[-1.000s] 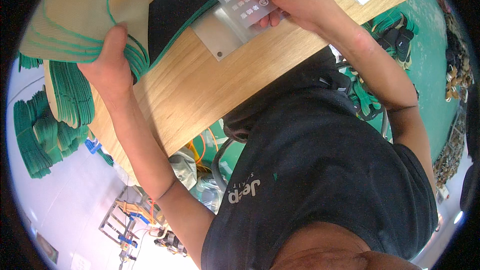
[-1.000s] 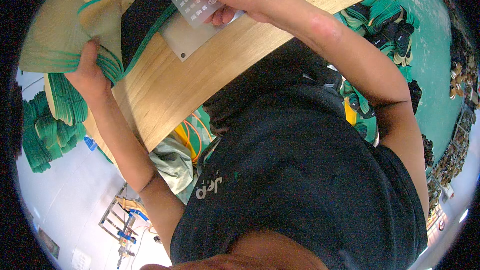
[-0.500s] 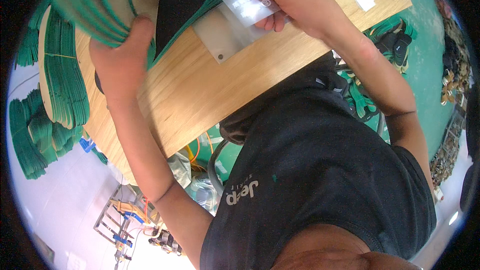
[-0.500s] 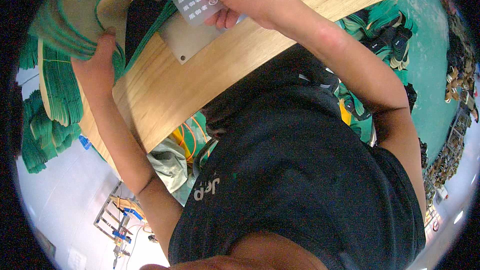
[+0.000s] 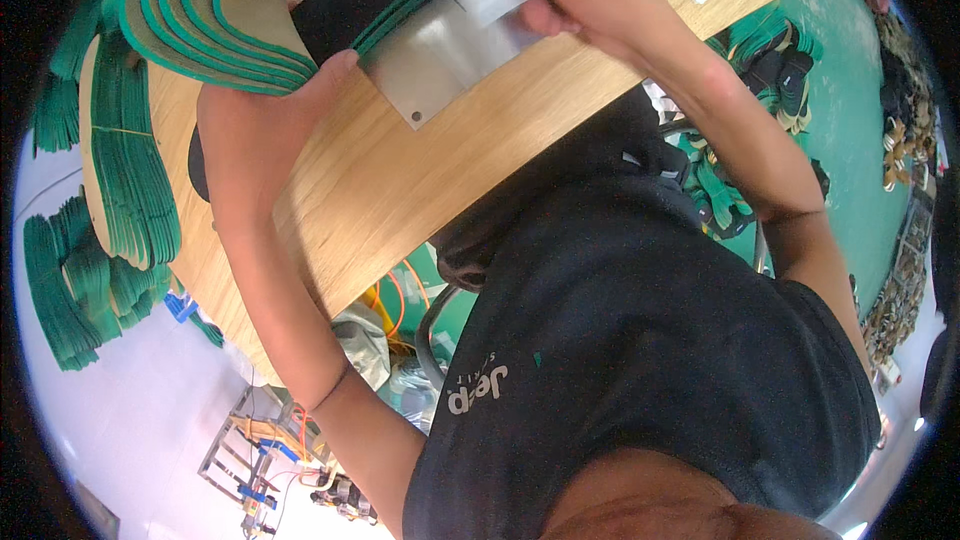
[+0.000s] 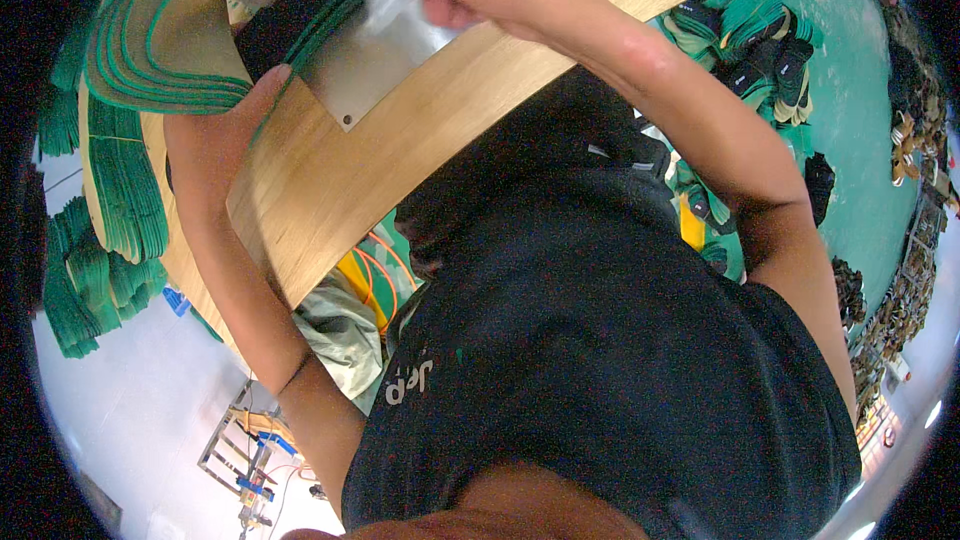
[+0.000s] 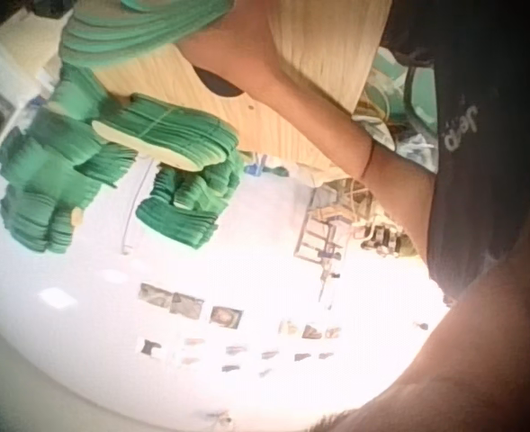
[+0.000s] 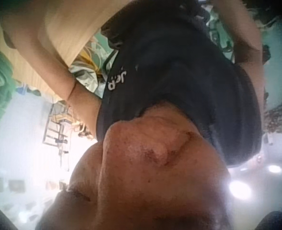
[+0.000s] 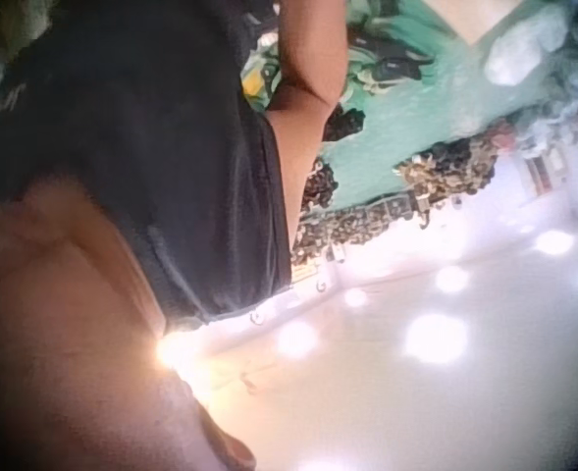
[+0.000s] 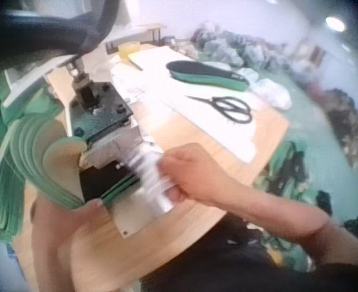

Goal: The person peels small circular labels from a sheet and applies them to the heel area of green shoe insoles, one after another, before placing the finished stack aside.

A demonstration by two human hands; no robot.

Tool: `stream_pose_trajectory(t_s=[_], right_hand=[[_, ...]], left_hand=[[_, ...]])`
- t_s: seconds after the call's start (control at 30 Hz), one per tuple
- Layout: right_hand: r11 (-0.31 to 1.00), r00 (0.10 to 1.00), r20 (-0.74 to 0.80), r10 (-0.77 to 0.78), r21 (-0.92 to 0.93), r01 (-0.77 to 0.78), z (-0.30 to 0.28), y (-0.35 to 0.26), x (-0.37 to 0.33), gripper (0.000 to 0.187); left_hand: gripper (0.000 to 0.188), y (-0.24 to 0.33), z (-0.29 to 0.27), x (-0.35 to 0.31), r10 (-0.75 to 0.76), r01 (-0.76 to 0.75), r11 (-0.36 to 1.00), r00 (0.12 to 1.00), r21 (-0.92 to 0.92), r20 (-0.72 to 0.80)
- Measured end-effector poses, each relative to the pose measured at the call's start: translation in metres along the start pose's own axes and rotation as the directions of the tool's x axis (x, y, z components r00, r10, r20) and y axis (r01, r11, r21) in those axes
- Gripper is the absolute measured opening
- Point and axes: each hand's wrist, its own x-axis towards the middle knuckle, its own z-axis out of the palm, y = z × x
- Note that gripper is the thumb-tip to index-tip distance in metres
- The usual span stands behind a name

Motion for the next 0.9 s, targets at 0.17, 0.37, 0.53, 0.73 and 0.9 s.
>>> stream_pose_trajectory(t_s=[0.17,0.37,0.53,0.73,0.9], right_hand=[[0.933,0.991,-0.107,0.079,0.359,-0.036,-0.011,0.0,-0.006,0.027],[0.992,0.985,0.118,0.123,0.013,-0.125,0.017,-0.006,0.009,0.033],[0.993,0.984,0.141,0.109,-0.063,-0.101,0.016,-0.003,0.01,0.034],[0.989,0.985,0.112,0.129,-0.089,-0.119,0.017,-0.009,0.009,0.034],[0.989,0.987,0.12,0.109,-0.113,-0.095,0.017,-0.005,0.01,0.034]], left_hand=[[0.034,-0.012,-0.005,0.001,-0.257,0.179,0.852,0.962,-0.492,-0.095],[0.03,-0.039,-0.008,-0.005,-0.354,0.076,0.742,0.888,-0.666,-0.293],[0.03,-0.036,-0.005,-0.004,-0.343,0.039,0.752,0.876,-0.658,-0.34],[0.03,-0.032,-0.005,-0.003,-0.33,0.037,0.768,0.879,-0.64,-0.344],[0.03,-0.023,0.0,-0.003,-0.248,-0.007,0.842,0.883,-0.539,-0.398]])
